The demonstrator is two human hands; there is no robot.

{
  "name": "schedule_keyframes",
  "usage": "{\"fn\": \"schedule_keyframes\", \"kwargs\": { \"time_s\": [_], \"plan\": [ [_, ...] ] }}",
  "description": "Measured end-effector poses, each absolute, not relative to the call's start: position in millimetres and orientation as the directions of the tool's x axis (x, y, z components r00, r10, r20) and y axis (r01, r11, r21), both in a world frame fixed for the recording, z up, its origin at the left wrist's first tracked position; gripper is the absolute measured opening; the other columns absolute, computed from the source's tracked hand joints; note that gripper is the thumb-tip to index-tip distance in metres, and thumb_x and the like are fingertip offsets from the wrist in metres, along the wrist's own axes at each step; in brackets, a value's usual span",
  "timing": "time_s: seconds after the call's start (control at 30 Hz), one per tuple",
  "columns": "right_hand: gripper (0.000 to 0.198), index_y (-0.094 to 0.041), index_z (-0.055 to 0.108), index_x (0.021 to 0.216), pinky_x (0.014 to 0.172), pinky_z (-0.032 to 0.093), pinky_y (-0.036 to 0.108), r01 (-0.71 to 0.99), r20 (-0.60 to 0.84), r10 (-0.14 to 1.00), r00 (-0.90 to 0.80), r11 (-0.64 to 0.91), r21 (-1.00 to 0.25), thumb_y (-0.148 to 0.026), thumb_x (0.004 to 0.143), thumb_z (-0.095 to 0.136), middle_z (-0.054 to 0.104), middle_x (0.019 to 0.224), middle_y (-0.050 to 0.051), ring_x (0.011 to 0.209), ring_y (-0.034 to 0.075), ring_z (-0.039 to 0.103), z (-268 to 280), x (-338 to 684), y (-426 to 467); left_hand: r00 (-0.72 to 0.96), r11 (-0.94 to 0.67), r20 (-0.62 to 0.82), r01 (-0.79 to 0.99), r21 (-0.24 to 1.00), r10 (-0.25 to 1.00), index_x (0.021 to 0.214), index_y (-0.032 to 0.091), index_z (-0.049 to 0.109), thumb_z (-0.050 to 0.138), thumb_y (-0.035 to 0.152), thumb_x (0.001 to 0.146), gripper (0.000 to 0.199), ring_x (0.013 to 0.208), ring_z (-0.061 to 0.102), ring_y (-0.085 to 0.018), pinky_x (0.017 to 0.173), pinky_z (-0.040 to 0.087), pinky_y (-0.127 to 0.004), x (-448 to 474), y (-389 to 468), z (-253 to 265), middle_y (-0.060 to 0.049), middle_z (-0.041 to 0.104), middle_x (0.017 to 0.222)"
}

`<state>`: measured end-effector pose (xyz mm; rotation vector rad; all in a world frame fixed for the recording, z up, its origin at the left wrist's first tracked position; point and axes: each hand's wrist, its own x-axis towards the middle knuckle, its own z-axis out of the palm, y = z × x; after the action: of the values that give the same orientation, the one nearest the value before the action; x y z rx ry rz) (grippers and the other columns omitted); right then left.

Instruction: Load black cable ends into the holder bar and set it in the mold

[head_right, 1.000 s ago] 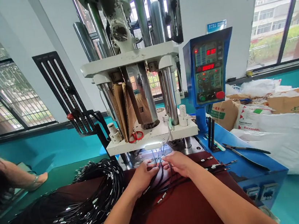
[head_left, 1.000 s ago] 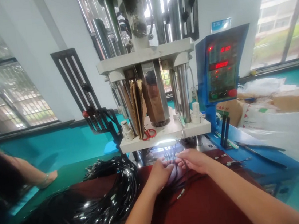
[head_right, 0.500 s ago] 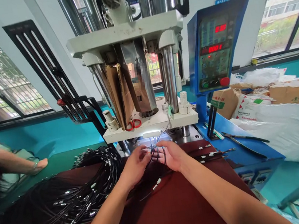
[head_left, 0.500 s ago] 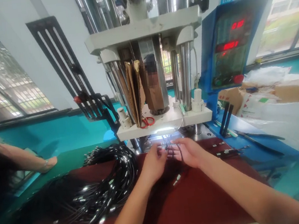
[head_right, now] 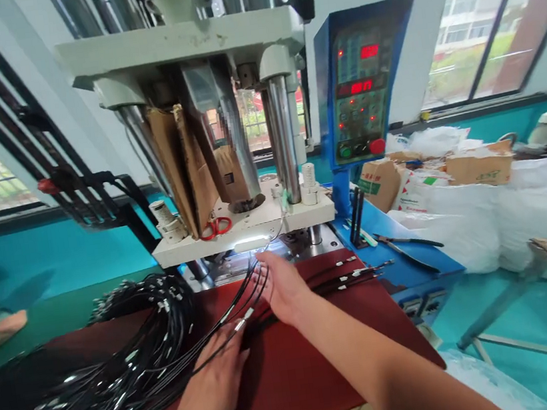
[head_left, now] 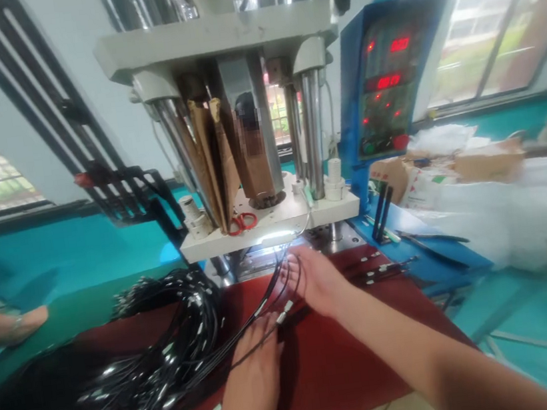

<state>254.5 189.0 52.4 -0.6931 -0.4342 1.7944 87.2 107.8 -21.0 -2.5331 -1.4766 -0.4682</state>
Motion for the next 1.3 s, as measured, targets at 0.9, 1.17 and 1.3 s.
{"fn": "schedule_keyframes", "kwargs": {
  "time_s": [0.9, 1.17, 1.3],
  "plan": [
    [0.018, -0.027, 0.067, 0.097, 0.077, 0.050, 0.029, 0.536, 0.182, 0.979, -0.086, 0.200, -0.820, -0.031, 0.089, 0.051, 0.067, 0.097, 0.003, 0.090, 0.020, 0.061, 4.2, 348.2, 85.1, 0.186, -0.204, 0.086, 0.849, 0.487, 0.979, 0.106, 0.019, 0.053, 0.032, 0.028, 0.093, 0.026, 0.102, 0.063, -0.023, 0.086, 0.047, -0.036, 91.9, 114.5, 10.1, -0.009, 0.065, 0.110],
    [0.036, -0.026, 0.056, 0.120, 0.099, 0.038, 0.044, 0.757, 0.451, 0.849, -0.275, 0.480, -0.444, -0.021, 0.085, 0.057, 0.054, 0.119, 0.008, 0.111, 0.026, 0.048, 9.9, 354.4, 135.7, 0.189, -0.198, 0.067, 0.851, 0.486, 0.980, 0.105, 0.019, 0.051, 0.028, 0.024, 0.094, 0.026, 0.097, 0.064, -0.021, 0.084, 0.047, -0.034, 91.6, 112.5, 11.1, -0.009, 0.065, 0.104],
    [0.027, -0.021, 0.060, 0.111, 0.092, 0.039, 0.042, 0.738, 0.357, 0.803, -0.477, 0.587, -0.335, -0.020, 0.084, 0.060, 0.061, 0.102, 0.007, 0.099, 0.024, 0.051, 11.9, 346.4, 160.0, 0.193, -0.204, 0.074, 0.853, 0.481, 0.978, 0.104, 0.020, 0.050, 0.028, 0.024, 0.094, 0.025, 0.094, 0.064, -0.021, 0.081, 0.046, -0.033, 92.4, 111.0, 11.6, -0.007, 0.065, 0.097]
  ]
}}
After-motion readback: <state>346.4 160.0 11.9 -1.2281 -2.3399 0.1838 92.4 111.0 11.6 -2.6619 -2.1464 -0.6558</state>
